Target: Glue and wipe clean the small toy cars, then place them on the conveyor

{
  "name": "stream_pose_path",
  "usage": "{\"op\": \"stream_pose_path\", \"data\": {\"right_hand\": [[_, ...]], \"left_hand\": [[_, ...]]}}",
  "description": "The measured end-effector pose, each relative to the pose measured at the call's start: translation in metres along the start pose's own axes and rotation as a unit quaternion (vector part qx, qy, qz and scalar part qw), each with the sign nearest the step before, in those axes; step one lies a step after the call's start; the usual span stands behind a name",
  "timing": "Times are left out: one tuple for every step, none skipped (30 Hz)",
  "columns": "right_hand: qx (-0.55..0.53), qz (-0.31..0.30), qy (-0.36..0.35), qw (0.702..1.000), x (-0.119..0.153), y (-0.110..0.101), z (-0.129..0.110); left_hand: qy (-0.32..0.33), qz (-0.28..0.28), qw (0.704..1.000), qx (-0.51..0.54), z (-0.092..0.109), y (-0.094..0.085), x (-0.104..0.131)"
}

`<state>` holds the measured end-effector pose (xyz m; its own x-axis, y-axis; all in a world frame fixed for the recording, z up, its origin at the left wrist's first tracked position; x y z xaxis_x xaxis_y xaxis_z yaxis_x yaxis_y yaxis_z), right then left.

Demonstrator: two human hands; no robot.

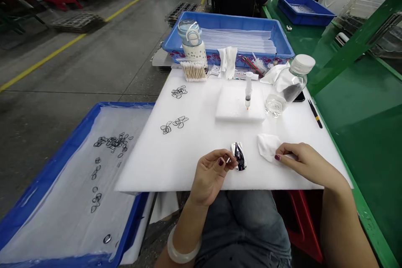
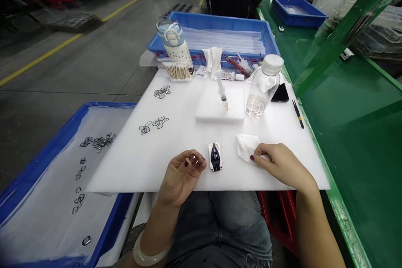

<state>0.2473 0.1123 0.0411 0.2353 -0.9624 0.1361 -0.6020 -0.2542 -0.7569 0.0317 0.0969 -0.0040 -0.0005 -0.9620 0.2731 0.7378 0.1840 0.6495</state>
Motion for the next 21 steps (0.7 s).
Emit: {"op": "stream_pose_path", "data": {"right_hand": [[0.009,-0.008,0.001,1.0,0.002,0.002,0.002],[0.006,-0.014,-0.003,1.0,0.004,0.004,0.003],[-0.01,-0.015,-0.009,1.0,0.006,0.005,0.003],[-0.036,-0.004,-0.013,0.999,0.007,0.003,0.003],[-0.067,0.023,-0.008,0.997,0.008,-0.002,0.005],[-0.098,0.063,0.004,0.993,0.008,-0.01,0.009],[-0.12,0.108,0.022,0.987,0.008,-0.017,0.014],[-0.127,0.145,0.041,0.98,0.01,-0.023,0.02],[-0.117,0.169,0.057,0.977,0.011,-0.026,0.025],[-0.092,0.174,0.068,0.978,0.012,-0.026,0.028],[-0.062,0.163,0.075,0.982,0.013,-0.022,0.03],[-0.039,0.147,0.08,0.985,0.014,-0.018,0.032],[-0.031,0.14,0.086,0.986,0.015,-0.016,0.035],[-0.039,0.148,0.095,0.984,0.016,-0.017,0.038],[-0.061,0.176,0.102,0.977,0.016,-0.023,0.041],[-0.093,0.222,0.107,0.965,0.017,-0.032,0.044],[-0.13,0.291,0.109,0.942,0.019,-0.047,0.047],[-0.169,0.382,0.103,0.903,0.024,-0.065,0.048],[-0.202,0.484,0.087,0.847,0.033,-0.085,0.048],[-0.221,0.57,0.073,0.788,0.044,-0.1,0.046],[-0.23,0.641,0.053,0.73,0.056,-0.11,0.041]], "left_hand": [[-0.005,0.004,1.0,0.008,0.0,-0.002,0.0],[-0.008,0.007,1.0,0.012,0.0,-0.004,-0.001],[-0.011,0.011,1.0,0.013,0.0,-0.006,0.0],[-0.014,0.014,1.0,0.012,0.001,-0.007,0.0],[-0.014,0.017,1.0,0.01,0.0,-0.008,0.0],[-0.015,0.018,1.0,0.005,0.0,-0.009,0.0],[-0.015,0.019,1.0,0.001,-0.001,-0.009,0.0],[-0.015,0.019,1.0,-0.003,-0.001,-0.01,0.001],[-0.016,0.019,1.0,-0.005,-0.002,-0.01,0.001],[-0.016,0.018,1.0,-0.004,-0.003,-0.01,0.001],[-0.017,0.017,1.0,0.002,-0.003,-0.01,0.001],[-0.019,0.014,1.0,0.012,-0.003,-0.009,0.001],[-0.021,0.009,0.999,0.026,-0.003,-0.008,0.001],[-0.023,0.002,0.999,0.042,-0.002,-0.007,0.001],[-0.026,-0.007,0.998,0.059,-0.001,-0.005,0.001],[-0.028,-0.015,0.997,0.073,0.0,-0.002,0.002],[-0.029,-0.022,0.996,0.084,0.001,0.0,0.002],[-0.029,-0.026,0.995,0.091,0.002,0.001,0.002],[-0.027,-0.026,0.995,0.095,0.003,0.002,0.002],[-0.026,-0.024,0.995,0.096,0.003,0.002,0.002],[-0.025,-0.021,0.995,0.097,0.004,0.002,0.002]]}}
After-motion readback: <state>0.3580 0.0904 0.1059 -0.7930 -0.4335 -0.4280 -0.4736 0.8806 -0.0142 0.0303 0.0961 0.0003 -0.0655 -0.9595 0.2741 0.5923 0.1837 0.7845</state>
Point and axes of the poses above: each hand's wrist, its own x-axis away from the middle knuckle, its own y-axis out of the palm, z = x × y, the point moved 10 cm from there along -x, towards the middle knuckle, and after that the axes turned 12 degrees about z, right-handed, at the moved point
